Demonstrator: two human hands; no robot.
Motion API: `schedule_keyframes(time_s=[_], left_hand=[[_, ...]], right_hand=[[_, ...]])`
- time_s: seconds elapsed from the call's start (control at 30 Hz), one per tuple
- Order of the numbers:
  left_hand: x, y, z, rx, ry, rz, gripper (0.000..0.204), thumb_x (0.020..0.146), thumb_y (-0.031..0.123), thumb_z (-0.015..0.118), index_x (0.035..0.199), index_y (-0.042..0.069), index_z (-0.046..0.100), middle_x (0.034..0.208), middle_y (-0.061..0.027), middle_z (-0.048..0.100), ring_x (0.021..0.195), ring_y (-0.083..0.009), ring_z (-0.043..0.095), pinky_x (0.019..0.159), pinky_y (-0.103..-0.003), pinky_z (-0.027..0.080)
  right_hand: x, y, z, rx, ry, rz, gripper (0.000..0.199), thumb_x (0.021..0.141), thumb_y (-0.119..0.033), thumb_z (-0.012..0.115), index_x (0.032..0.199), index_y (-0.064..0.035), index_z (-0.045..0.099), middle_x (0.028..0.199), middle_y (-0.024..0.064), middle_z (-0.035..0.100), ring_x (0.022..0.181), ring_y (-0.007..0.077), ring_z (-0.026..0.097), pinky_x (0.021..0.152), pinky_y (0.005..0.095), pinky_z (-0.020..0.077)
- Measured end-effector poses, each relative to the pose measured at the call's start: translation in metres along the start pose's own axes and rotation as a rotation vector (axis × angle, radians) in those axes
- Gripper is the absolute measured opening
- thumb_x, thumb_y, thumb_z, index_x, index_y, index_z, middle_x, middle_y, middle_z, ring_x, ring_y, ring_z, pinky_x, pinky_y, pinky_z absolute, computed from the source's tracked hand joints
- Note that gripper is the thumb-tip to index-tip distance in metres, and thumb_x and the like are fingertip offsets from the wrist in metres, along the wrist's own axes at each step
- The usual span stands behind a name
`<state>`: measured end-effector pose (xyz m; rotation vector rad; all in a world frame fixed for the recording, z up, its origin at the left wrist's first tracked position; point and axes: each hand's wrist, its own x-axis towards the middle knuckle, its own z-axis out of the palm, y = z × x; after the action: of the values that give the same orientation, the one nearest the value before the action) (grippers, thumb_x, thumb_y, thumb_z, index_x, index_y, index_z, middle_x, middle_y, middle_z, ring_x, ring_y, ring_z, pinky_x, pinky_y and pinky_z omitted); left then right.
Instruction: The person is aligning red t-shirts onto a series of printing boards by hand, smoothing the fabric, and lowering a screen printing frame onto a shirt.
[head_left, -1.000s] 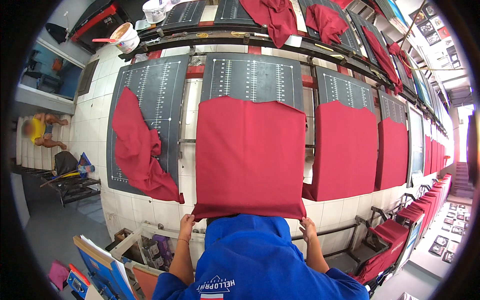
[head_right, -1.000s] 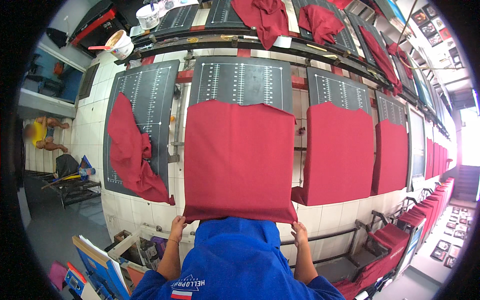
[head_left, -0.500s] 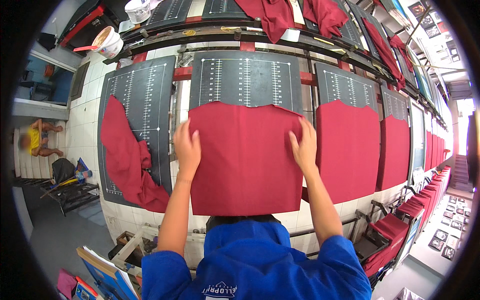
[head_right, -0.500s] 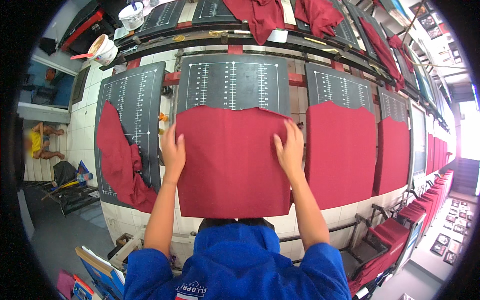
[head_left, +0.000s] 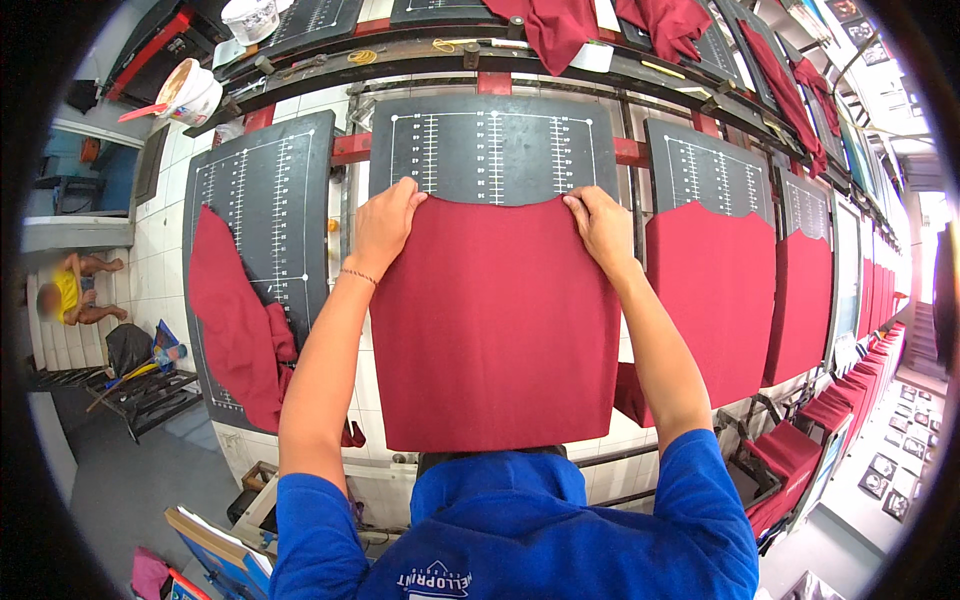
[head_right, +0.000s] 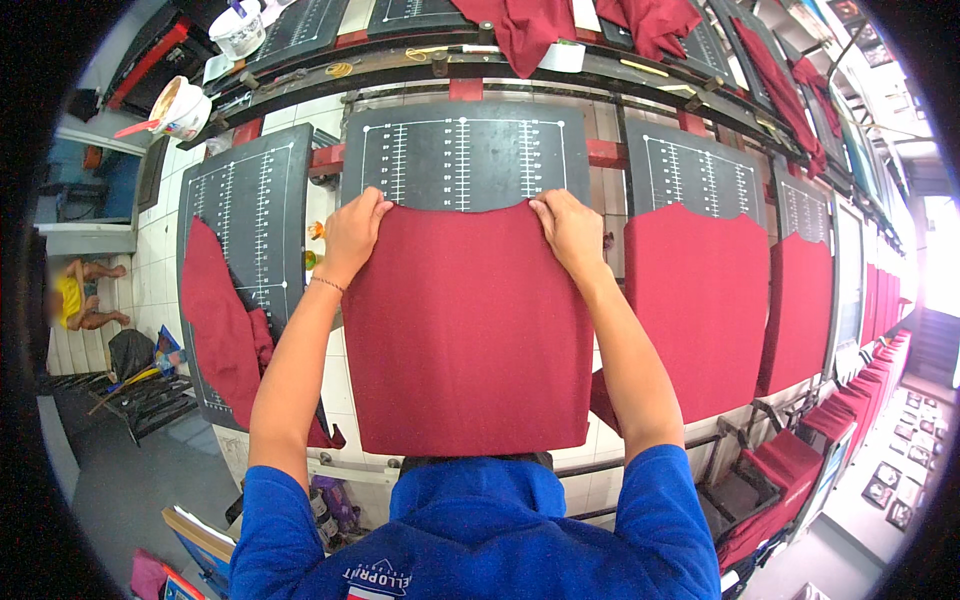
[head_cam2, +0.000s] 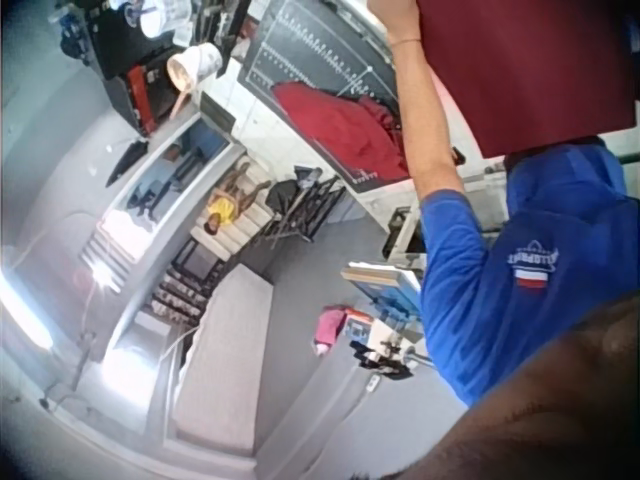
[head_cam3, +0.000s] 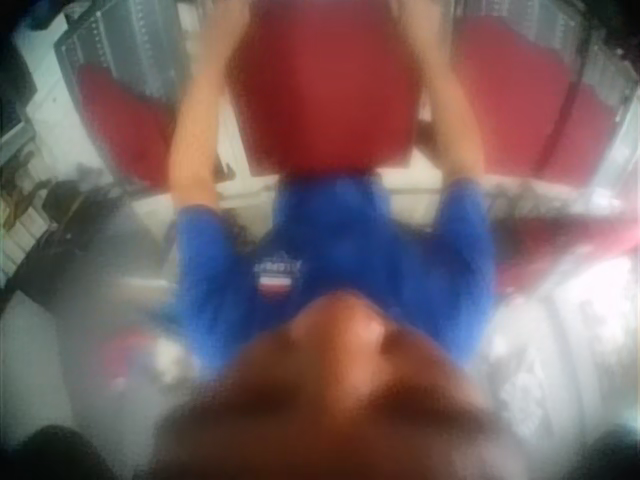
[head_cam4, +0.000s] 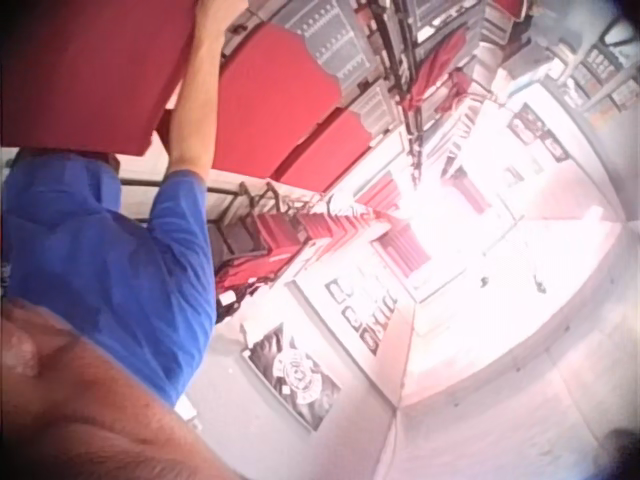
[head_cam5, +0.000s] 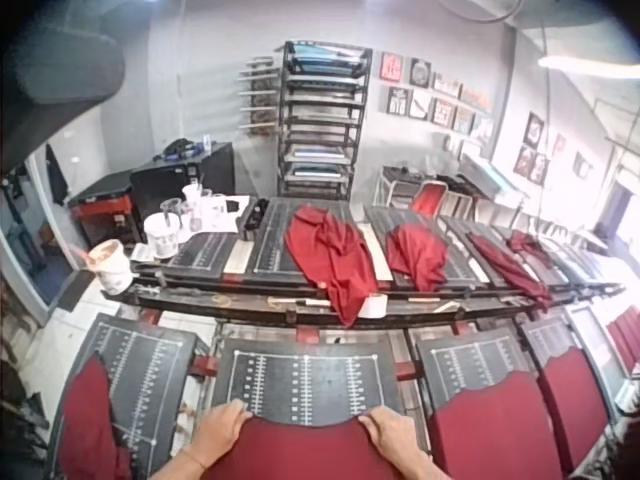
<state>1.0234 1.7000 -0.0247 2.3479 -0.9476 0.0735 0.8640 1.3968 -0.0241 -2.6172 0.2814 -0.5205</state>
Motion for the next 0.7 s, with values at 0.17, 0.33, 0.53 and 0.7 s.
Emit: schedule_keyframes(time_s=[0.17, 0.33, 0.53, 0.7], left_hand=[[0.016, -0.013, 0.0, 0.074, -0.093, 0.104, 0.023, 0.097, 0.025, 0.06, 0.09, 0.006, 0.05, 0.08, -0.0144, 0.064, 0.073, -0.0398, 0.062, 0.06, -0.048, 0.048], [0.021, -0.016, 0.0, 0.084, -0.128, 0.112, 0.025, 0.097, 0.027, 0.06, 0.089, 0.006, 0.048, 0.082, -0.0125, 0.065, 0.074, -0.0394, 0.063, 0.06, -0.049, 0.049], [0.023, -0.004, 0.001, 0.217, -0.117, -0.017, 0.029, 0.091, 0.031, 0.067, 0.087, 0.006, 0.055, 0.078, -0.015, 0.066, 0.074, -0.0371, 0.065, 0.063, -0.049, 0.051], [0.02, 0.018, -0.009, 0.29, -0.24, -0.202, 0.042, 0.081, 0.042, 0.077, 0.091, 0.005, 0.063, 0.077, -0.0163, 0.067, 0.087, -0.0367, 0.065, 0.079, -0.049, 0.046]], right_hand=[[0.01, 0.006, 0.007, -0.085, 0.018, -0.012, 0.019, 0.092, -0.028, 0.066, 0.086, -0.0102, 0.064, 0.079, 0.0065, 0.065, 0.07, 0.0298, 0.065, 0.061, 0.0405, 0.0507], [0.015, 0.005, 0.009, -0.127, 0.012, 0.0, 0.019, 0.093, -0.028, 0.067, 0.088, -0.0095, 0.066, 0.082, 0.0061, 0.067, 0.071, 0.0286, 0.066, 0.061, 0.039, 0.0511], [0.017, -0.007, 0.007, -0.181, 0.038, 0.018, 0.015, 0.089, -0.021, 0.067, 0.095, -0.0082, 0.063, 0.092, 0.0101, 0.065, 0.086, 0.0313, 0.065, 0.072, 0.0435, 0.0506], [-0.004, -0.106, 0.034, 0.023, -0.197, -0.252, 0.053, 0.079, -0.021, 0.071, 0.124, 0.002, 0.056, 0.127, 0.0187, 0.058, 0.123, 0.0369, 0.053, 0.107, 0.047, 0.0412]])
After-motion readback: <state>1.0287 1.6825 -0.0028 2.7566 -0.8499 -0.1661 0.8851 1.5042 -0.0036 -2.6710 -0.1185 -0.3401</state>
